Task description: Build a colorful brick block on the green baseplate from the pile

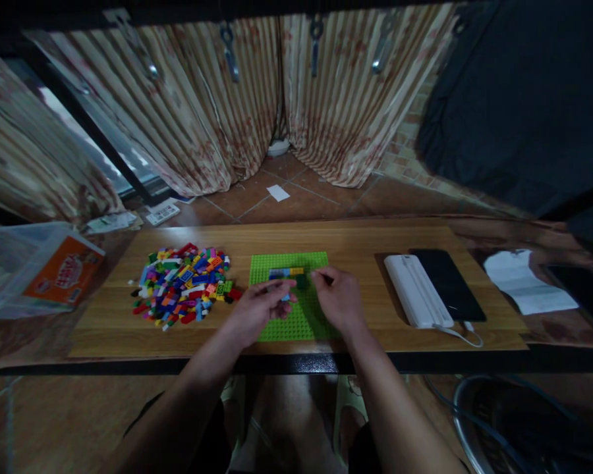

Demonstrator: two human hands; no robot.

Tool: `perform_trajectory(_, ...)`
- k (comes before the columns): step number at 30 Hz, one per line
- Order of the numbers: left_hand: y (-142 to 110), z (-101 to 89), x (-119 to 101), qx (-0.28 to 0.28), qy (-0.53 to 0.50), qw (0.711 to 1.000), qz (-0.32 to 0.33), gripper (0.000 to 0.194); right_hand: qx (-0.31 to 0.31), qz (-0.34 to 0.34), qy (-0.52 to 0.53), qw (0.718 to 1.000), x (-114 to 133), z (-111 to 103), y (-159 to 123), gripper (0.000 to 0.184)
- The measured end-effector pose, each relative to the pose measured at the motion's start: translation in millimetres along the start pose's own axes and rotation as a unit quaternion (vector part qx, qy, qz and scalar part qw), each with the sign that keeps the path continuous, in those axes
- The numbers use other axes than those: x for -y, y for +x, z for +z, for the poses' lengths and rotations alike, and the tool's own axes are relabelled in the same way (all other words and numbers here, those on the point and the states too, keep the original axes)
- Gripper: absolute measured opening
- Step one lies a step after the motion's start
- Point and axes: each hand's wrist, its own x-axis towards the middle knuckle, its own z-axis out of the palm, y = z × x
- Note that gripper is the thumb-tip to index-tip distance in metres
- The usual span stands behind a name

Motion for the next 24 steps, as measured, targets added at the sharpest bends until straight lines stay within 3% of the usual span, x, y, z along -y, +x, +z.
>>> perform_trajectory(2,0.7,-2.6,-4.0,0.026,-0.118,0.992,-0.029,0.032,0.011,-0.013,0.062,0.998,3.4,-3.1,-3.4,0.025)
perform_trajectory(4,2.0,-4.0,-4.3,0.04,-0.172,0.983,-0.043,0.029,0.043,-0.037,0.11,0.992,6.2,-3.7,-8.6,0.024)
perform_trajectory(9,3.3,-5.2,1.9,0.049,-0.178,0.982,-0.037,0.025,0.138,-0.15,0.08,0.976,13.1,-1.2,-20.7,0.026)
perform_trajectory(14,0.0,-6.0,1.2,0.058,-0.165,0.984,-0.045,0.025,0.173,-0.179,0.037,0.968,15.5,-2.4,-21.6,0.016)
perform_trajectory(18,-2.4,-10.2,-5.6,0.026,-0.091,0.994,-0.054,0.029,0.14,-0.156,0.004,0.978,4.3,-10.5,-17.1,0.016)
perform_trajectory(24,0.8,-30.7,-15.0,-0.084,-0.017,0.996,0.03,0.032,0.099,-0.119,-0.077,0.985,-16.0,-19.2,-10.5,0.017)
